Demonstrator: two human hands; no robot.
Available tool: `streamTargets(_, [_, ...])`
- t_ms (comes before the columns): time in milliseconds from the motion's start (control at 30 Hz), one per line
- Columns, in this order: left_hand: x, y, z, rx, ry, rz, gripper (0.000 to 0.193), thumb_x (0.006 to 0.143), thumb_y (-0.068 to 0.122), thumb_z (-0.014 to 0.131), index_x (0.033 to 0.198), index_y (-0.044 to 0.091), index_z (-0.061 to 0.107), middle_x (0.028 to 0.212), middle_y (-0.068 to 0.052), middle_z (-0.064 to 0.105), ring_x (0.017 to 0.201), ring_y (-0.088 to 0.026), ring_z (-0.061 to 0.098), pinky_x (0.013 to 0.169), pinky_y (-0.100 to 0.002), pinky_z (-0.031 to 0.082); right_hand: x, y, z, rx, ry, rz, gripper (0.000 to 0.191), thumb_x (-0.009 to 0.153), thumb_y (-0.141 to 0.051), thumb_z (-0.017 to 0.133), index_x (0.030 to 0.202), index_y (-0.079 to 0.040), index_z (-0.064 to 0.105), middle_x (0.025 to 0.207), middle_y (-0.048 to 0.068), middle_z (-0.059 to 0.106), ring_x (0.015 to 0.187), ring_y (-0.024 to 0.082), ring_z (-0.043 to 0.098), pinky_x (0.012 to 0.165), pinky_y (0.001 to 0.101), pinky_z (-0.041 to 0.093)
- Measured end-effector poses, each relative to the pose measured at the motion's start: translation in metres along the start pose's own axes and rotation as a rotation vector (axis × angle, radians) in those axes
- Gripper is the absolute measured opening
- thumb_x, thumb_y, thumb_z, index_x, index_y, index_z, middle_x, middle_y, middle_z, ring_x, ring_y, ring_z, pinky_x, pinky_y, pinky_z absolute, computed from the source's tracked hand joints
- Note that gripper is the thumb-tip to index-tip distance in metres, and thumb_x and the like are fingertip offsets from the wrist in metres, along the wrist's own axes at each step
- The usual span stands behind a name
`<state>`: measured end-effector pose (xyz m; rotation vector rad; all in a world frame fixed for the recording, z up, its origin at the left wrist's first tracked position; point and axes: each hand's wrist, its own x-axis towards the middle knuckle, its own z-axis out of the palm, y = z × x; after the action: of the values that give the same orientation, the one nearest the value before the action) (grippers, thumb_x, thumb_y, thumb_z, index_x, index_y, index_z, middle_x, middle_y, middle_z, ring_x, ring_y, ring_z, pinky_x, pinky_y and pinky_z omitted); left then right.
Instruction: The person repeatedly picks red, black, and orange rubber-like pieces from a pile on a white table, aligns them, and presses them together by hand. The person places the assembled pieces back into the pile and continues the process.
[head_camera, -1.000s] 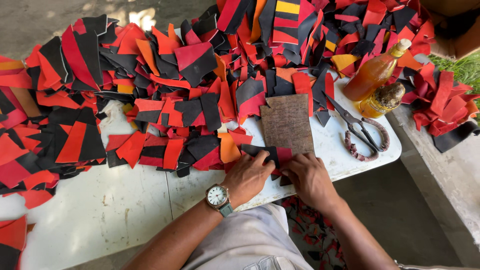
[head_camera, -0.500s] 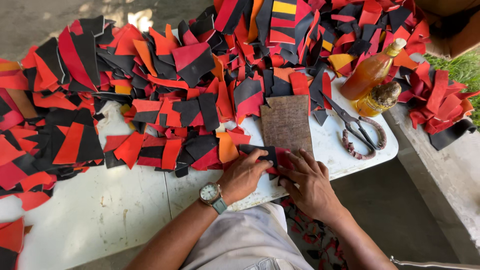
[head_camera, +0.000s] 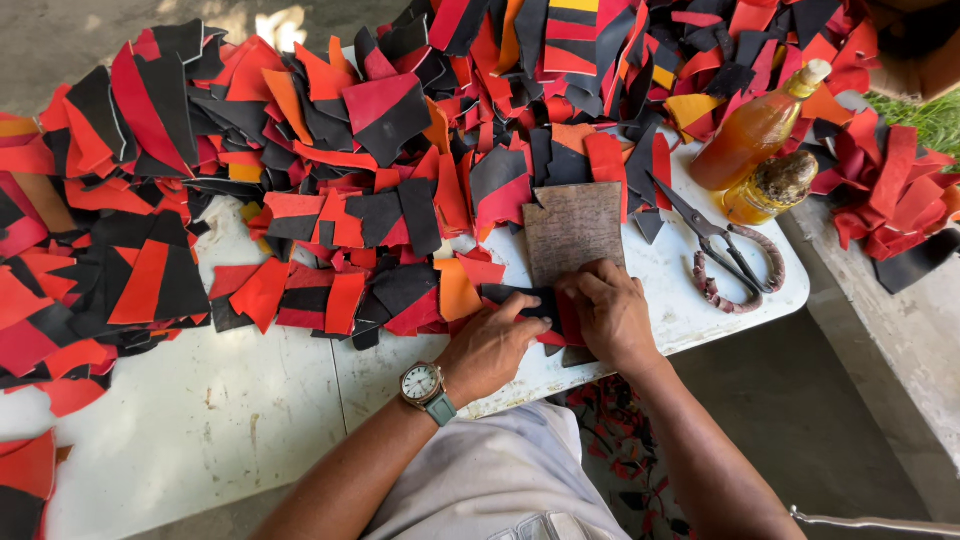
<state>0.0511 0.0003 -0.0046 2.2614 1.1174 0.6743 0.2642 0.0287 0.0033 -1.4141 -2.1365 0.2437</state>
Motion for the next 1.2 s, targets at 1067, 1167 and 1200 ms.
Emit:
streamTargets(1067, [0.009,0.012,-0.003,0.137,-0.132,-0.034,0.056,0.083,0.001,0.054,0.138,0.009,0.059,0.145,-0.021,0.046,0.098,-0.04,0.066,0.087,-0.051,0.05,0.037,0.028,-0.032,0.132,-0.318,-0.025,0.012,0.077,-0.011,0.075,0.087,-0.006,0.076,0.091,0.012,0.074,0.082,0.032,0.072,0.073,0.0395,0.058])
streamTargets(1167, [0.008,0.012,-0.004,0.139,-0.173,-0.075,0.056,0.085,0.001,0.054,0.14,0.011,0.059,0.146,-0.019,0.045,0.096,-0.041,0.066,0.088,-0.051,0.05,0.037,0.026,-0.032,0.124,-0.323,-0.059,0.011,0.076,-0.01,0.075,0.086,-0.005,0.075,0.091,0.012,0.073,0.082,0.033,0.072,0.073,0.0398,0.058])
streamTargets(1200, [0.008,0.012,-0.004,0.135,-0.163,-0.056,0.055,0.085,0.001,0.054,0.139,0.01,0.059,0.146,-0.019,0.046,0.097,-0.041,0.066,0.088,-0.051,0.05,0.037,0.025,-0.032,0.123,-0.316,-0.059,0.011,0.076,-0.009,0.074,0.086,-0.005,0.074,0.091,0.012,0.073,0.083,0.033,0.071,0.073,0.0396,0.058])
